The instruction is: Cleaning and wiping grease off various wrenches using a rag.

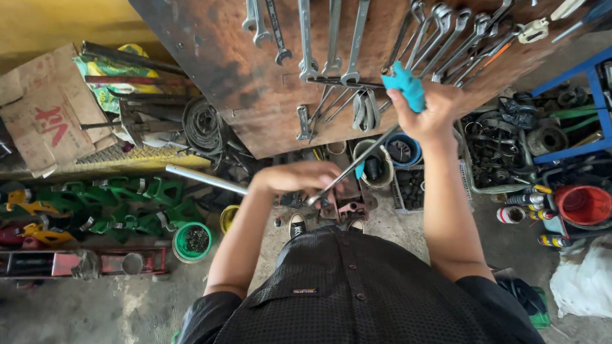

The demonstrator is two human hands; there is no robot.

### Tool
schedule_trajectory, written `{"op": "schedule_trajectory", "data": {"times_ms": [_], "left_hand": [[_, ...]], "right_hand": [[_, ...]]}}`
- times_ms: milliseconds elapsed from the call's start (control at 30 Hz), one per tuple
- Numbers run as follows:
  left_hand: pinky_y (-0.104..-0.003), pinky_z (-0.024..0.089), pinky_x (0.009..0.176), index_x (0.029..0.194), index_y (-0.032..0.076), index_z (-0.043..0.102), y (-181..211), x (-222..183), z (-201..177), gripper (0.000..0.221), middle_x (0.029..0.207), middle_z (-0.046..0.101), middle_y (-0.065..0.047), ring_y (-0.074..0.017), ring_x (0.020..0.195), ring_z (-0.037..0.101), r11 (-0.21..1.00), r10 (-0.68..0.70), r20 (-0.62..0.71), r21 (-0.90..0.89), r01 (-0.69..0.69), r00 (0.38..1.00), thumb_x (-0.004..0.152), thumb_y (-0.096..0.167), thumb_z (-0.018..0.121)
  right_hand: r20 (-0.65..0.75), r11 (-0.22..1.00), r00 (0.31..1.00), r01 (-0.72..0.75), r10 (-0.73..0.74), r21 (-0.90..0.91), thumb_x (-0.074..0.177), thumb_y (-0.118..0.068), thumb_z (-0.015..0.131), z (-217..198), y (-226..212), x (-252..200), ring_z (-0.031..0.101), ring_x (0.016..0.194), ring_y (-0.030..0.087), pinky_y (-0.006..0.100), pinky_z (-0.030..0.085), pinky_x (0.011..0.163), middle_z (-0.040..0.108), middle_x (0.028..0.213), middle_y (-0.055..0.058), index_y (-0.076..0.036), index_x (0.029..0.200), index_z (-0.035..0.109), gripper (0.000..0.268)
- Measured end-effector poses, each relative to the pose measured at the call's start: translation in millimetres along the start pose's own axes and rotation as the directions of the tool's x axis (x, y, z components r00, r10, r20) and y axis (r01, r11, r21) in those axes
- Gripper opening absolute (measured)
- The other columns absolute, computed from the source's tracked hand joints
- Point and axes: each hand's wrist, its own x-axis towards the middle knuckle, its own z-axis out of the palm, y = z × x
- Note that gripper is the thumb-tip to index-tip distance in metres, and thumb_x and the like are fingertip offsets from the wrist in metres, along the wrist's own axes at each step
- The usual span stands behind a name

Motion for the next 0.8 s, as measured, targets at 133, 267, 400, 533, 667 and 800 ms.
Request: {"op": "schedule_trajectory", "data": {"times_ms": [133,267,400,533,667,800], "left_hand": [[-0.027,0.058,0.065,0.094,0.007,0.072,-16.4,36.3,23.0,0.041,0.071,0.075,-0.002,-0.0136,0.067,0.074,0.835,-0.028,-0.178,0.536,0.121,0.984,0.095,0.047,0.065],[-0.031,0.044,0.05,0.072,0.007,0.061,-48.9,54.3,30.3,0.048,0.054,0.054,0.002,-0.0101,0.052,0.055,0.889,0.31,-0.443,0.45,-0.09,0.842,0.106,0.041,0.056],[-0.03,0.039,0.047,0.069,0.01,0.051,-58.0,67.5,28.5,0.051,0.054,0.045,0.004,-0.0082,0.05,0.045,0.974,0.172,-0.471,0.21,-0.08,0.865,0.108,0.042,0.05],[-0.029,0.035,0.043,0.067,0.007,0.051,-72.2,73.0,17.0,0.056,0.05,0.044,0.003,-0.0089,0.045,0.042,0.992,0.11,-0.477,0.103,-0.069,0.872,0.108,0.045,0.051],[-0.027,0.021,0.036,0.073,0.006,0.051,-60.0,66.6,11.6,0.053,0.046,0.031,0.006,-0.0073,0.036,0.028,0.946,0.023,-0.305,-0.301,-0.119,0.952,0.107,0.047,0.051],[-0.028,0.022,0.037,0.074,0.006,0.049,-56.9,70.0,14.9,0.052,0.048,0.031,0.005,-0.0086,0.038,0.032,0.961,0.048,-0.281,-0.249,-0.121,0.958,0.107,0.046,0.051]], "right_hand": [[-0.054,1.0,0.999,0.01,-0.01,0.012,0.103,-0.026,0.076,34.3,14.8,-8.1,0.06,0.06,0.021,0.036,0.045,0.056,0.059,0.067,0.011,0.001,0.089,0.074,0.031],[-0.205,0.717,0.797,-0.358,0.569,0.597,0.104,-0.047,0.062,67.2,31.2,-16.1,0.064,0.055,0.016,0.032,0.048,0.049,0.064,0.067,0.002,-0.008,0.087,0.062,0.043],[-0.02,0.297,0.64,-0.329,0.768,0.896,0.108,-0.056,0.058,103.3,49.3,-35.1,0.065,0.069,0.021,0.035,0.051,0.062,0.065,0.084,0.011,0.001,0.105,0.061,0.057],[0.186,0.077,0.594,-0.388,0.783,0.918,0.101,-0.057,0.054,104.8,12.8,-29.9,0.072,0.078,0.022,0.034,0.055,0.065,0.068,0.089,0.011,-0.001,0.11,0.059,0.056],[0.2,0.213,0.694,-0.461,0.691,0.862,0.101,-0.051,0.058,107.8,-4.5,-26.5,0.064,0.064,0.02,0.035,0.052,0.055,0.064,0.088,0.007,-0.01,0.111,0.054,0.043],[0.197,0.113,0.605,-0.434,0.771,0.894,0.106,-0.048,0.057,117.6,9.0,-29.5,0.051,0.047,0.015,0.031,0.042,0.041,0.054,0.075,0.003,-0.012,0.101,0.048,0.037]]}}
